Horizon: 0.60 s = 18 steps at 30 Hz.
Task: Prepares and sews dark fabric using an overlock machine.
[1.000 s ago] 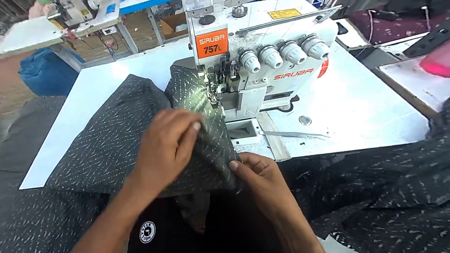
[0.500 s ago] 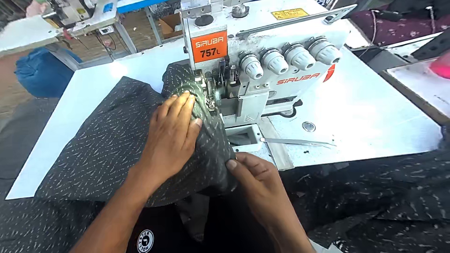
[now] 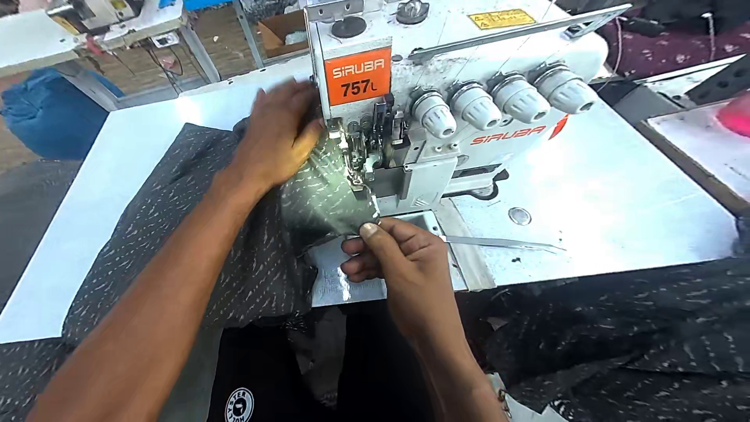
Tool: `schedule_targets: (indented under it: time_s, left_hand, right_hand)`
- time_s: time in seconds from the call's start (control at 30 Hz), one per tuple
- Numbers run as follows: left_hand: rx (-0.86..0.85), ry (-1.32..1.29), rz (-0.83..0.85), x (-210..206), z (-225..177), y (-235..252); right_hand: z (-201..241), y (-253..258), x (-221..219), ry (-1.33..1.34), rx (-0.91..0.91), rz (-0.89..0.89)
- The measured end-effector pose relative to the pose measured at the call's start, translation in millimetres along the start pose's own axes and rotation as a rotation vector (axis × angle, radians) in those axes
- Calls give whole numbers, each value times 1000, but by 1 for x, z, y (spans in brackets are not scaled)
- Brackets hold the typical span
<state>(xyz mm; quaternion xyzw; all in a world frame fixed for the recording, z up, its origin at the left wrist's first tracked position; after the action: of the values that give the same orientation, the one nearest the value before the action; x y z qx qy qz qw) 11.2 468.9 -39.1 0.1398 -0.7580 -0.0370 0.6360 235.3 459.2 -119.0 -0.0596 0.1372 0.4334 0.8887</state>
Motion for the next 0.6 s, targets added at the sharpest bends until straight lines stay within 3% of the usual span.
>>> schedule_targets:
  time_s: [0.07,0.1,0.2,0.37,0.6]
  left_hand:
    - [-18,-27,-292,29,-28,-36]
    - [15,-147,-339,34,-47,-59]
    - [48,-491,-195,10,-87,-107]
    - [-72,-387,-100,-6,-76,-102]
    - [-176,-412,-92,-5,-64,-89]
  right_hand:
    - [-1,0,1,0,10,-3]
    - [-1,1,2,0,17,-7]
    - [-5,3,4,-13,40,1]
    - [-2,1,3,-47,70,-57]
    - [-9,9,6,-41,59,-153]
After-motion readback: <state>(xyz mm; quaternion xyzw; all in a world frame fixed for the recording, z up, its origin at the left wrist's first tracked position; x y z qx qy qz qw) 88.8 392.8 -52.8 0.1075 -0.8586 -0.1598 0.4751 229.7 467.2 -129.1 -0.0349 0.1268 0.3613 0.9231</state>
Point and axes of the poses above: each hand's wrist, its own y-axis towards the middle knuckle, its own x-axis out of the back of the hand, z = x × y, the point moved 7 cm from there along y, towards the middle knuckle, and after that the axes turned 12 degrees about z, right-handed, at the moved point
